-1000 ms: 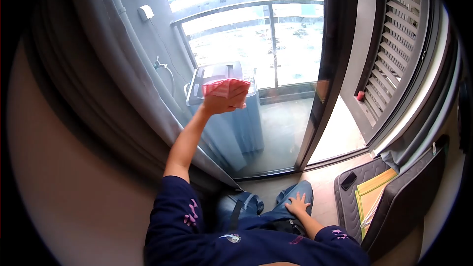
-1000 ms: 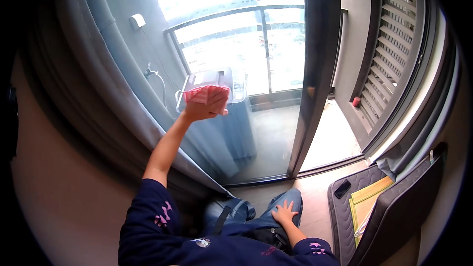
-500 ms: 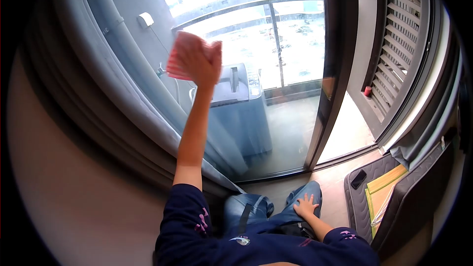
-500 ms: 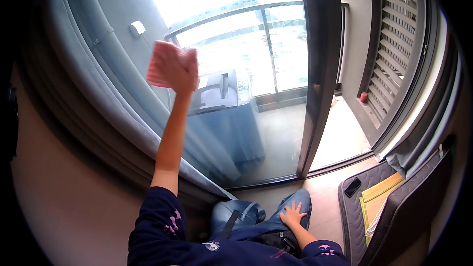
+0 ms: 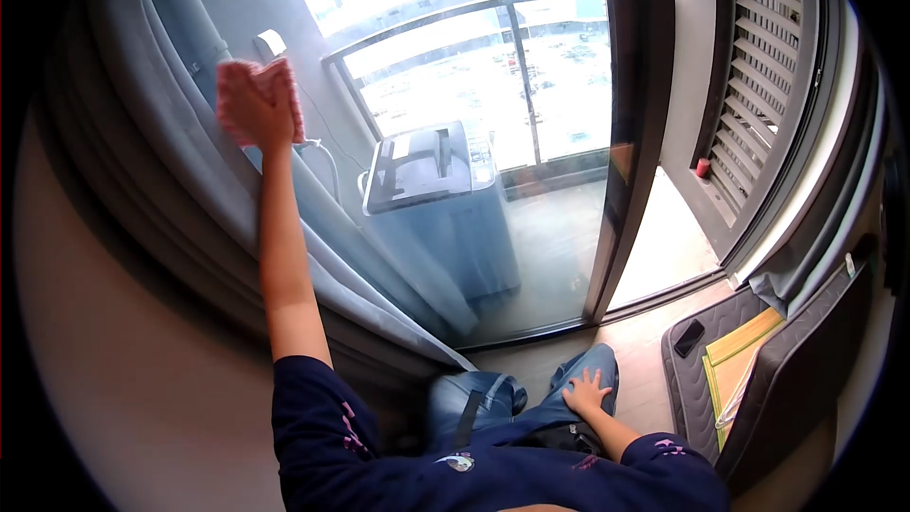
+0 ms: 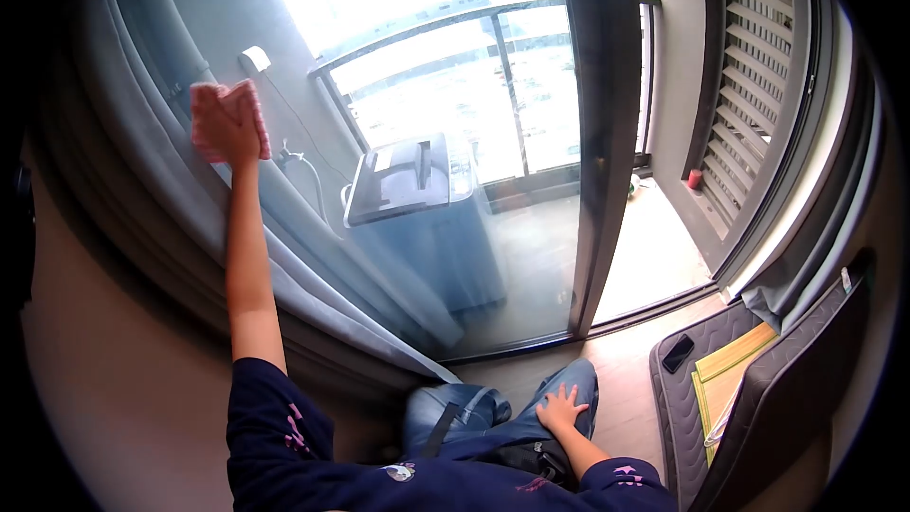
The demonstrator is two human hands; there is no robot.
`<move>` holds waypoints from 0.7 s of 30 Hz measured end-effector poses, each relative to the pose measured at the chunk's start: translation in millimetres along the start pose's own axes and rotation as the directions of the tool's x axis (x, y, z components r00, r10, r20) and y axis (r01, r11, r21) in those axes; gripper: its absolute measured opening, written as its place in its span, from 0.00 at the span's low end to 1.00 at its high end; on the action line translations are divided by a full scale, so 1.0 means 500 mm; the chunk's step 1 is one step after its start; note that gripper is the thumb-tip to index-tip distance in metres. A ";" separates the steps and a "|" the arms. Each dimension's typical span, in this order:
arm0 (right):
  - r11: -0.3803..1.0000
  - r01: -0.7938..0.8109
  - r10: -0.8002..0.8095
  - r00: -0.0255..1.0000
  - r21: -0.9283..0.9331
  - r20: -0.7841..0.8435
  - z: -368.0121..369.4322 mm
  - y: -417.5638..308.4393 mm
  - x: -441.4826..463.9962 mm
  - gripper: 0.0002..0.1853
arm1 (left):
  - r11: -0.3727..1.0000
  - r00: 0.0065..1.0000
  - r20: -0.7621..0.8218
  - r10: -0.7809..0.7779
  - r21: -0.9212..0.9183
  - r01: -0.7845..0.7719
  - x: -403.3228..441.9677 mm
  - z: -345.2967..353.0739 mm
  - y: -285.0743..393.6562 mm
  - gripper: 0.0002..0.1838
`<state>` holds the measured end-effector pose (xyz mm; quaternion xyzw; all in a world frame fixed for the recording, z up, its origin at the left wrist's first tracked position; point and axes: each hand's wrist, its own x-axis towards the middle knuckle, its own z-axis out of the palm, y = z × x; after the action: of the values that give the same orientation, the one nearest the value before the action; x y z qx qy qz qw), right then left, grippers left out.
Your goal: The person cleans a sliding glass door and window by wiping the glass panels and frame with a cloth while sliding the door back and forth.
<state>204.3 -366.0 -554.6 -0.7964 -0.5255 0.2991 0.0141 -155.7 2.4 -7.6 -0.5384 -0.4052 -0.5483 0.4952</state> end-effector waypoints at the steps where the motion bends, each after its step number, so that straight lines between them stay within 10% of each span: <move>1: 1.000 -0.002 0.002 1.000 0.002 -0.001 0.000 0.001 0.001 0.24 | 0.993 0.997 -0.028 -0.078 0.089 0.080 -0.004 -0.004 -0.018 0.39; 3: 1.000 -0.002 0.002 1.000 0.005 -0.007 0.001 0.002 0.003 0.23 | 0.933 0.951 -0.031 -0.308 0.182 0.309 -0.018 0.006 -0.009 0.42; 6: 1.000 -0.001 0.001 1.000 0.008 -0.016 0.001 0.002 0.003 0.23 | 0.961 0.942 -0.209 -0.264 0.032 0.276 -0.033 0.058 0.099 0.41; 9: 1.000 -0.002 0.002 1.000 -0.003 -0.011 0.003 0.000 0.007 0.23 | 0.998 0.966 0.258 -0.007 0.059 -0.008 -0.071 0.016 0.340 0.45; 14: 1.000 -0.005 0.005 1.000 -0.003 -0.024 0.000 0.003 0.001 0.23 | 0.711 0.795 0.124 0.594 -0.544 -0.446 -0.228 0.009 0.558 0.29; 19: 1.000 0.001 -0.001 1.000 0.004 -0.030 0.003 0.006 -0.003 0.23 | 0.640 0.719 0.153 0.678 -0.605 -0.474 -0.225 0.008 0.525 0.33; 21: 1.000 0.006 -0.006 0.999 0.005 -0.034 0.003 0.006 -0.002 0.23 | 0.768 0.849 0.085 0.522 -0.480 -0.424 -0.173 -0.018 0.453 0.35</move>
<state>205.8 -368.7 -556.4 -0.7998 -0.5267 0.2869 0.0262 58.4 -38.0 -114.3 -0.7774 -0.1702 -0.4212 0.4351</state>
